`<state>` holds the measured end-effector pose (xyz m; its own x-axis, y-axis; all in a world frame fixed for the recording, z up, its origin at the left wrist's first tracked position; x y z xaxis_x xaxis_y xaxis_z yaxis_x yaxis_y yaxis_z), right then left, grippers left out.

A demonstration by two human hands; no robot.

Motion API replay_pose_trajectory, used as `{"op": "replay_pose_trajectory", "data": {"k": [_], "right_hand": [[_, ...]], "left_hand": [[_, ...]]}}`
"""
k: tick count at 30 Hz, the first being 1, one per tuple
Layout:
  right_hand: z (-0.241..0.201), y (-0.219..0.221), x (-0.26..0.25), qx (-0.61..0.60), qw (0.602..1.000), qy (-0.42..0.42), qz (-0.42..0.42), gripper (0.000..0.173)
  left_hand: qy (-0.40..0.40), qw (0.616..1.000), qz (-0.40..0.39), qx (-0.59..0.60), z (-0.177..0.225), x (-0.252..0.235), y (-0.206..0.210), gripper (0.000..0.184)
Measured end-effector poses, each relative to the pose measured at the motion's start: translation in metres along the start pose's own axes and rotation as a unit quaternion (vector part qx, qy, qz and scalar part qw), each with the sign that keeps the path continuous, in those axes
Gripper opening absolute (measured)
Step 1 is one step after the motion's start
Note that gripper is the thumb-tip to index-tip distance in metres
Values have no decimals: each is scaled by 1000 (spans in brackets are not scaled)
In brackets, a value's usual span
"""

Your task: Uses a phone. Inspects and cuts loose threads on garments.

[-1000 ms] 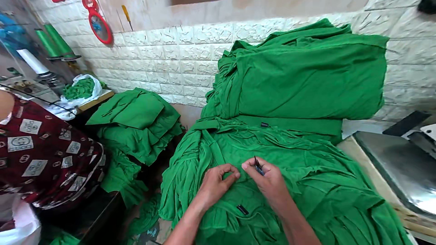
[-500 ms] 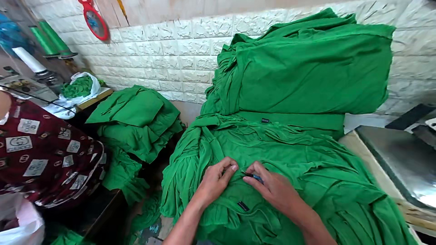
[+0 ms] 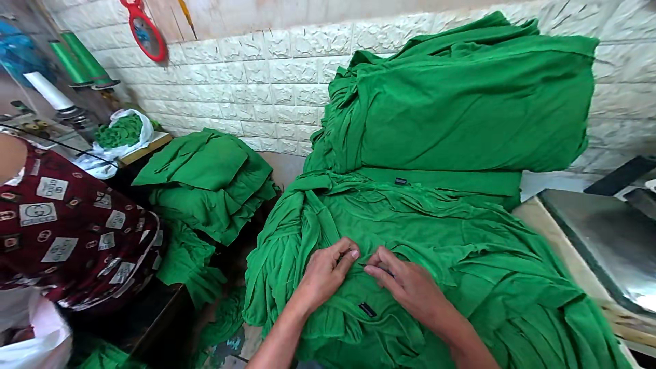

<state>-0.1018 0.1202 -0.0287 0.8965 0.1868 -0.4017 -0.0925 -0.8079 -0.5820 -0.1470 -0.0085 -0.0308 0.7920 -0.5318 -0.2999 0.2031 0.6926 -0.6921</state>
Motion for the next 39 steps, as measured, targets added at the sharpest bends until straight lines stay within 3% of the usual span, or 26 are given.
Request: {"op": "replay_pose_trajectory", "data": {"k": [3, 5, 8, 10, 13, 15, 16, 19, 20, 22, 24, 27, 31, 36, 39], "right_hand": [[5, 0, 1, -109, 994, 17, -16, 31], [5, -6, 2, -204, 979, 10, 1, 26], [10, -28, 9, -299, 951, 15, 78, 21], [16, -45, 19, -352, 925, 40, 139, 19], [25, -66, 31, -387, 890, 79, 227, 24], [22, -72, 32, -365, 894, 56, 255, 10], [17, -70, 29, -349, 901, 37, 255, 13], [-7, -47, 16, -252, 945, -18, 210, 13], [-13, -35, 11, -196, 962, -18, 187, 20], [-14, -12, 2, -83, 988, 24, 126, 42], [-10, 0, -4, -44, 993, 46, 95, 26], [-5, -10, -6, -100, 986, 30, 131, 25], [0, -25, -4, -155, 973, 32, 168, 25], [-10, -35, 5, -90, 959, -24, 268, 25], [-27, -25, 2, -79, 961, -102, 244, 22]], "left_hand": [[-1, 1000, 16, -12, 1, 1, -3, 27], [26, 997, 66, -21, 10, 6, -12, 27], [94, 985, 136, -38, 32, 26, -35, 24], [117, 983, 140, -27, 33, 47, -58, 25], [45, 984, 159, -60, 0, 83, -104, 34], [-35, 969, 205, -134, -14, 101, -129, 51], [-44, 965, 215, -145, -11, 103, -134, 55], [-11, 972, 216, -97, 14, 85, -115, 39], [-2, 974, 208, -93, 22, 75, -102, 31], [14, 973, 184, -138, 33, 54, -74, 40], [42, 962, 170, -211, 38, 37, -50, 44], [59, 967, 154, -193, 30, 21, -33, 17], [-32, 998, 39, 21, 1, 7, -20, 22], [-60, 987, 40, 146, -12, 1, -19, 19], [-67, 982, 44, 173, -15, 2, -19, 20]]}}
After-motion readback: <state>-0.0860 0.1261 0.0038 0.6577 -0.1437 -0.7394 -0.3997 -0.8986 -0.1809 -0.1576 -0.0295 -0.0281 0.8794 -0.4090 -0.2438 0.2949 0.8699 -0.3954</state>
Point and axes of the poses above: each hand's wrist, its own x-axis away from the middle knuckle, its own y-axis out of the palm, z = x × y, the point moved 10 cm from there along -x, towards the middle knuckle, and after that the axes turned 15 degrees about -x, right-handed, at the moved point
